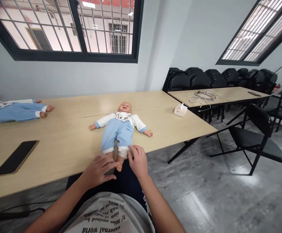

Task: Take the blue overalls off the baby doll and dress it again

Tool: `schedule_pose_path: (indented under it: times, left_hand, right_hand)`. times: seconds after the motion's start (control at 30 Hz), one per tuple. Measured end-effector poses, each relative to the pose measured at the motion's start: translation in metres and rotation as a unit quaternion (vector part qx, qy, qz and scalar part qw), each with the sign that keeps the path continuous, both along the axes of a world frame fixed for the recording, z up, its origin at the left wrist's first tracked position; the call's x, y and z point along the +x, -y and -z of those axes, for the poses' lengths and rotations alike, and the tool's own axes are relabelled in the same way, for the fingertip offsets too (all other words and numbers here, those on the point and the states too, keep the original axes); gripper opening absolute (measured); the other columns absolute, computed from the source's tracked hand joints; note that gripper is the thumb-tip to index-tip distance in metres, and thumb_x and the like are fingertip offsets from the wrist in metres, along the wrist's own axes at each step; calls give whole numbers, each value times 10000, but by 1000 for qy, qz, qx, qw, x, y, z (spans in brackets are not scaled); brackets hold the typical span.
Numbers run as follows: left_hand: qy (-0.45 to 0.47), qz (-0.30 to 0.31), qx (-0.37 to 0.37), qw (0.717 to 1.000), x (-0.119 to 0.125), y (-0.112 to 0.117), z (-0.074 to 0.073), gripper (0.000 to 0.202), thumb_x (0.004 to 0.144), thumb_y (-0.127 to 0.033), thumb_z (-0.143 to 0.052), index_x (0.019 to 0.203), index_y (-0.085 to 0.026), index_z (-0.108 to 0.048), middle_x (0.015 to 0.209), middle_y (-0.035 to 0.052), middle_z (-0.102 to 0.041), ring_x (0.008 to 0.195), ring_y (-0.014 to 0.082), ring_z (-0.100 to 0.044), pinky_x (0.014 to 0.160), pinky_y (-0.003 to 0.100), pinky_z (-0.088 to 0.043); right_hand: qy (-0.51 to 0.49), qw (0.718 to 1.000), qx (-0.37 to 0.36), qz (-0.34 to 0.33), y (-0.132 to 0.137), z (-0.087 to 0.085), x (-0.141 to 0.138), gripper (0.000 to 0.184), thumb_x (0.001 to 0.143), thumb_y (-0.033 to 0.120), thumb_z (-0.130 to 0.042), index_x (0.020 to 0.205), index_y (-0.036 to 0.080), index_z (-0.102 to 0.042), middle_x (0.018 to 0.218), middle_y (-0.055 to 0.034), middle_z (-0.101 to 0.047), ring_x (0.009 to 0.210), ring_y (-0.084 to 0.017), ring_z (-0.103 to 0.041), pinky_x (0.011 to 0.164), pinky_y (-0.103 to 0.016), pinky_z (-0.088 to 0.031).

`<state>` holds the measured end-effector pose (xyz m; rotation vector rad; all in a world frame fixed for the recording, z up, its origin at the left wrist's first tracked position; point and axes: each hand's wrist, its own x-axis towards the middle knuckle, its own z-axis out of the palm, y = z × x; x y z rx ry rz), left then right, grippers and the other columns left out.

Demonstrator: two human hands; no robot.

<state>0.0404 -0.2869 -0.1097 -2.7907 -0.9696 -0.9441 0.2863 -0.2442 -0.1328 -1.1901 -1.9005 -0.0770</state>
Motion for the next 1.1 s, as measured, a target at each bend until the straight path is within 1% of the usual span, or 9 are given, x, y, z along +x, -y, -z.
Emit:
schedule_pose_path:
  times: [0.1,0.23,0.37,0.47,0.63,0.7,0.8,0.97,1.1]
  left_hand:
    - [-36,21,27,999,19,0,3,337,952,-335,-694,1270,-246,-625,1119,52,-710,1063,237,-656,1047,471,-493]
    - [20,-16,46,999,27,-4,17,188,982,-151,-613,1155,-213,-656,1044,42,-708,1058,199,-677,1068,429,-531]
    - [71,-45,63,994,24,-3,29,214,986,-181,-620,1200,-183,-636,1052,64,-701,1166,224,-663,1078,417,-559]
    - [73,-45,67,994,24,-1,33,287,981,-175,-632,1267,-188,-614,1070,61,-704,1162,218,-662,1096,422,-553]
    - [76,-46,63,994,26,3,37,207,955,-153,-668,1154,-210,-657,1024,43,-712,1094,207,-666,1042,400,-572]
    - [85,-48,76,992,27,4,39,216,945,-154,-685,1153,-211,-665,1029,43,-717,1085,203,-662,1000,372,-584]
    - [112,-47,102,987,30,5,39,232,934,-159,-706,1157,-212,-675,1027,36,-726,1050,190,-660,976,351,-587]
    - [132,-68,98,984,34,5,40,151,935,-189,-710,1082,-220,-698,971,30,-724,957,179,-667,911,338,-601]
    - [98,-82,79,989,28,6,45,206,949,-174,-682,1143,-244,-689,1013,37,-725,1003,197,-675,943,373,-592]
  right_hand:
    - [28,999,19,2,-12,2,-1,158,1004,219,-577,1132,191,-666,1024,-106,-707,954,-251,-629,859,-404,-521]
    - [50,998,30,-16,-7,0,-8,105,1007,184,-550,1011,191,-655,916,-87,-708,851,-241,-601,793,-391,-488]
    - [58,991,-21,-117,17,8,-7,143,1010,150,-488,963,192,-617,887,-87,-663,842,-232,-578,756,-360,-483]
    - [38,989,-56,-133,32,12,0,147,1015,152,-478,952,203,-600,881,-76,-646,842,-226,-577,748,-349,-483]
    - [19,994,-37,-101,20,-19,-6,133,1024,191,-505,1029,202,-637,926,-77,-681,890,-223,-593,813,-365,-465]
    - [97,990,-38,-95,6,-39,-21,134,1024,225,-535,1031,210,-668,920,-69,-690,884,-227,-586,817,-375,-438]
    - [263,958,-48,-105,-15,-58,-48,122,990,259,-611,920,197,-689,894,-76,-689,879,-246,-569,801,-394,-404]
    - [352,930,-42,-100,-30,-57,-71,169,955,165,-636,796,176,-693,833,-98,-683,877,-251,-559,784,-396,-384]
    - [342,923,-32,-174,-29,-54,-60,204,946,189,-659,744,188,-690,778,-75,-667,829,-233,-555,759,-387,-379]
